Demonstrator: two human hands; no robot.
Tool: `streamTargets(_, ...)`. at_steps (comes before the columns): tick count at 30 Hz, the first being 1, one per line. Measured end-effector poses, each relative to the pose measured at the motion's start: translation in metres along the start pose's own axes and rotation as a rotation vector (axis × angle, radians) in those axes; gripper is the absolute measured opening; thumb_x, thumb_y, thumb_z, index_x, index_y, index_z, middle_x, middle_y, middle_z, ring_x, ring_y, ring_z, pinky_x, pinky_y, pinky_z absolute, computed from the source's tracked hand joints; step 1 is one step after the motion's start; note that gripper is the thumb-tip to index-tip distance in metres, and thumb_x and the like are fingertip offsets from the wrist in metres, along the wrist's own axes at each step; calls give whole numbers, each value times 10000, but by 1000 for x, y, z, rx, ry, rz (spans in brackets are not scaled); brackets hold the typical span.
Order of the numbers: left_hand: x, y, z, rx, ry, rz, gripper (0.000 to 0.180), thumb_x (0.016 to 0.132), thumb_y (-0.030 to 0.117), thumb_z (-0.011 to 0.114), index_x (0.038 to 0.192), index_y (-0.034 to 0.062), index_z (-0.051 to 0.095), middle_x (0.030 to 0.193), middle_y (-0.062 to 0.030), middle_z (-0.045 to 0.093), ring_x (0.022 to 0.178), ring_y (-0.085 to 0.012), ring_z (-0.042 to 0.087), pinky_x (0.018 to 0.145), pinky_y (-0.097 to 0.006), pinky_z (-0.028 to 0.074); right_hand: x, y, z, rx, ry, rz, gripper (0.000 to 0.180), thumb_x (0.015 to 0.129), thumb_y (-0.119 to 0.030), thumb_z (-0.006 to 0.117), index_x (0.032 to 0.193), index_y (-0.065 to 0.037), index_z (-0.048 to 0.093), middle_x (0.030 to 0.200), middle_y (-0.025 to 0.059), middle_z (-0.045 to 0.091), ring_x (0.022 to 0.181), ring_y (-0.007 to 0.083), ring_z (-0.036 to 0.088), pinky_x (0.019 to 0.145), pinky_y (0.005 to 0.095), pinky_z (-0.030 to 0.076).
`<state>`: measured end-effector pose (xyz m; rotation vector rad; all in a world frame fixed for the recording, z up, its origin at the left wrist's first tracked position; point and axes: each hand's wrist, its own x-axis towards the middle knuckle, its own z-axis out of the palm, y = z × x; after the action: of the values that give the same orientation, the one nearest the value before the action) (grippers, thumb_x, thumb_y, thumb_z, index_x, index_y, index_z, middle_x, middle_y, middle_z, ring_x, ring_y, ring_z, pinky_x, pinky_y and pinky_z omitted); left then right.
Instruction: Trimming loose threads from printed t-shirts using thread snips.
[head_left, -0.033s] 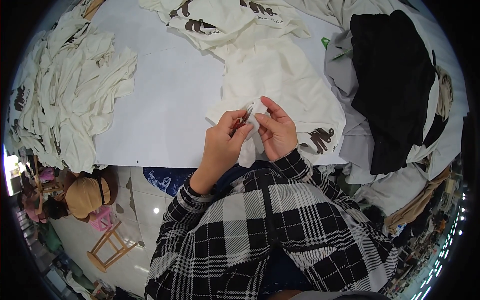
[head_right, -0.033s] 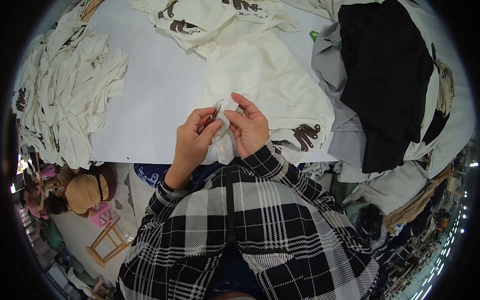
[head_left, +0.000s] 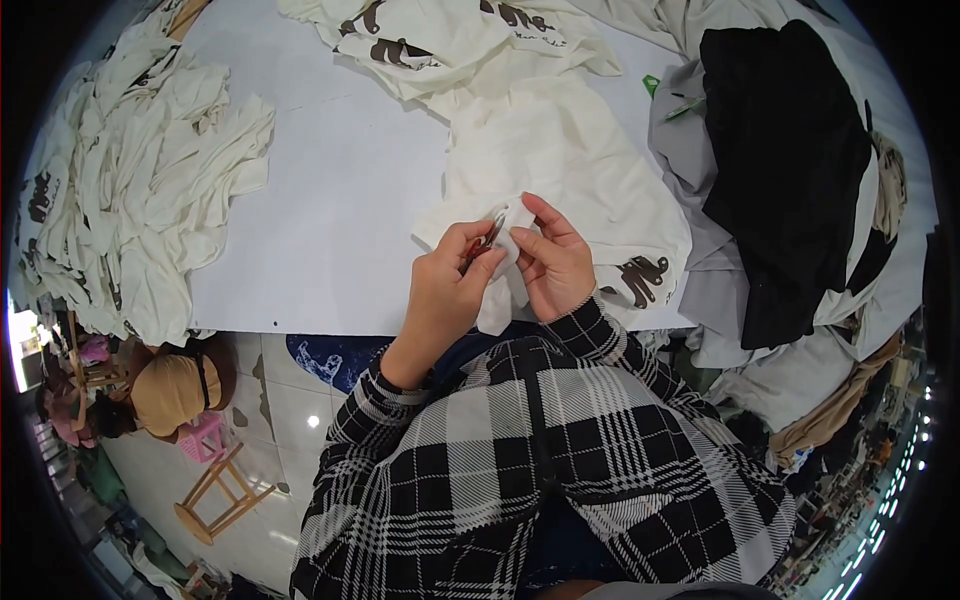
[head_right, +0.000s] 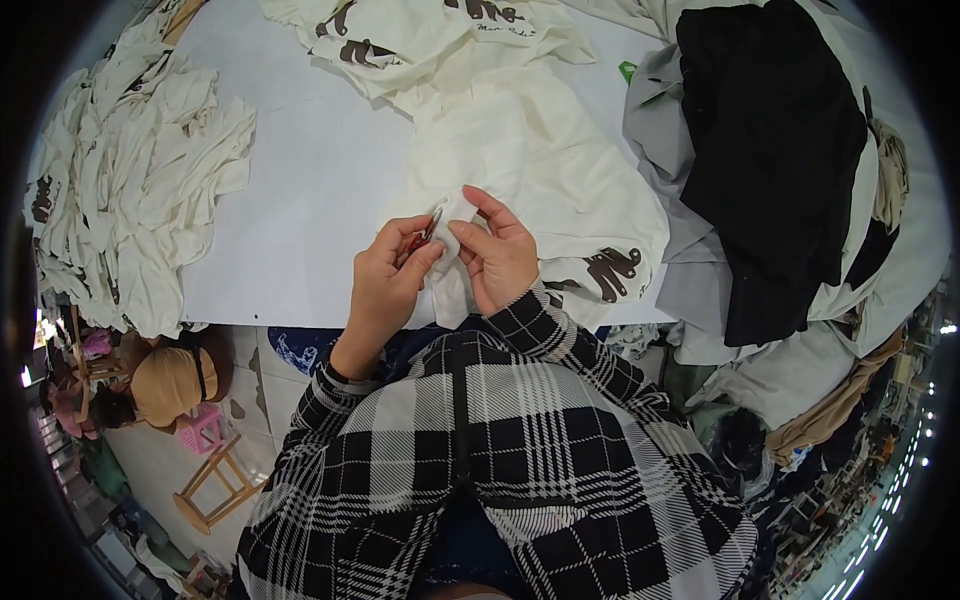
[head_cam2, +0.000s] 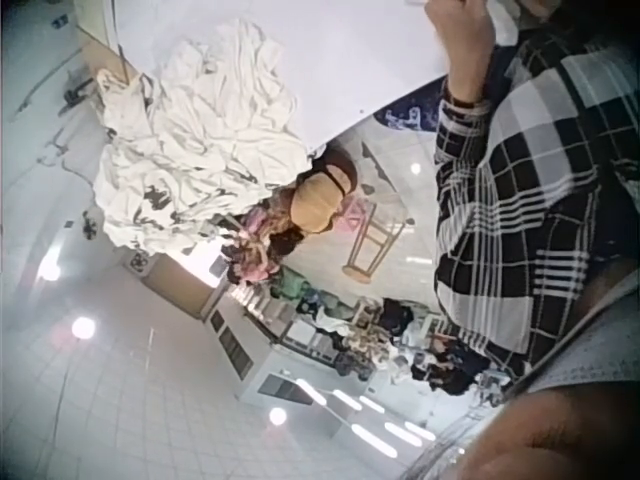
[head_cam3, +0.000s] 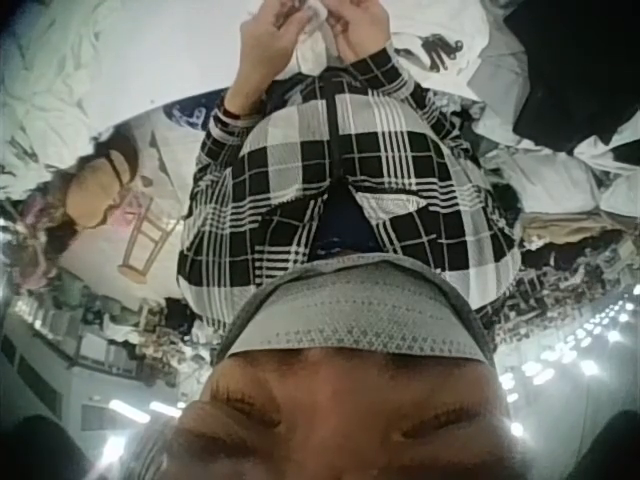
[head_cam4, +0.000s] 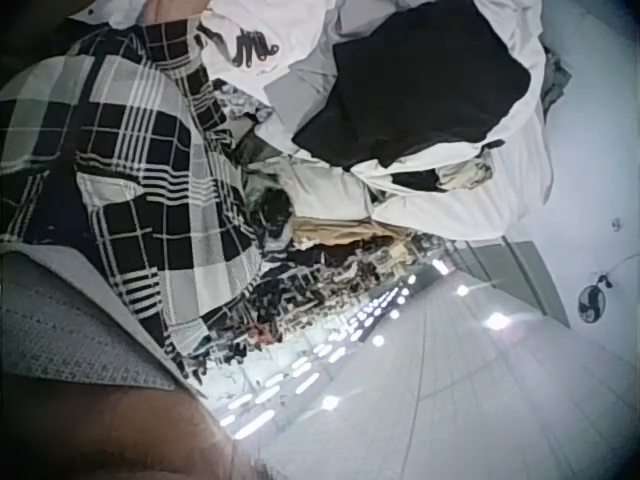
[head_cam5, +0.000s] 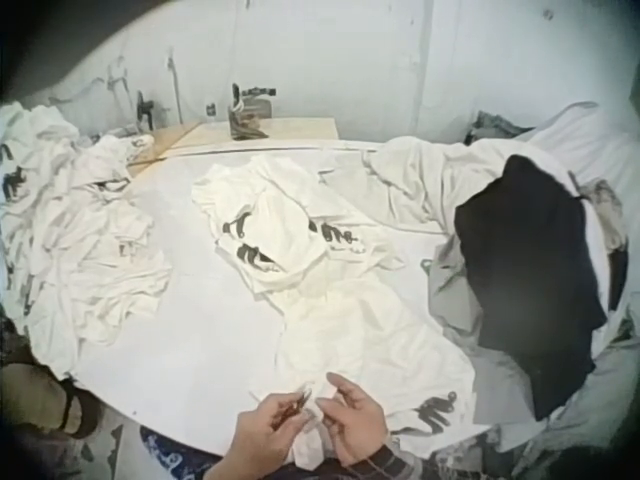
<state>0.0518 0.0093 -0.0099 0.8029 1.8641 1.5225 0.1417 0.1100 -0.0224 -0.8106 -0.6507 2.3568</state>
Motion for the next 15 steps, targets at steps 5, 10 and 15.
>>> streamTargets(5,0,-4,4,-108,7,-38,230,817,66,610,1018,-40,577,836,-94,649,719,-88,582,623,-220,468,1,0,-4,-6,2,-6,415,787,86,551,1187,28,455,1025,103,537,902,174,571,815,281,477)
streamTargets(10,0,-6,4,-191,-3,-119,225,820,52,607,1019,-50,586,850,-73,646,736,-65,570,624,-200,462,0,0,-5,7,6,-4,420,787,90,548,1192,30,451,1040,106,529,905,175,570,814,281,478)
streamTargets(15,1,-6,-5,-422,-70,-187,264,824,59,601,1067,-32,553,833,-56,631,614,-39,499,528,-167,400,2,0,-7,19,1,-2,431,787,91,545,1201,34,441,1027,108,538,907,180,575,806,280,486)
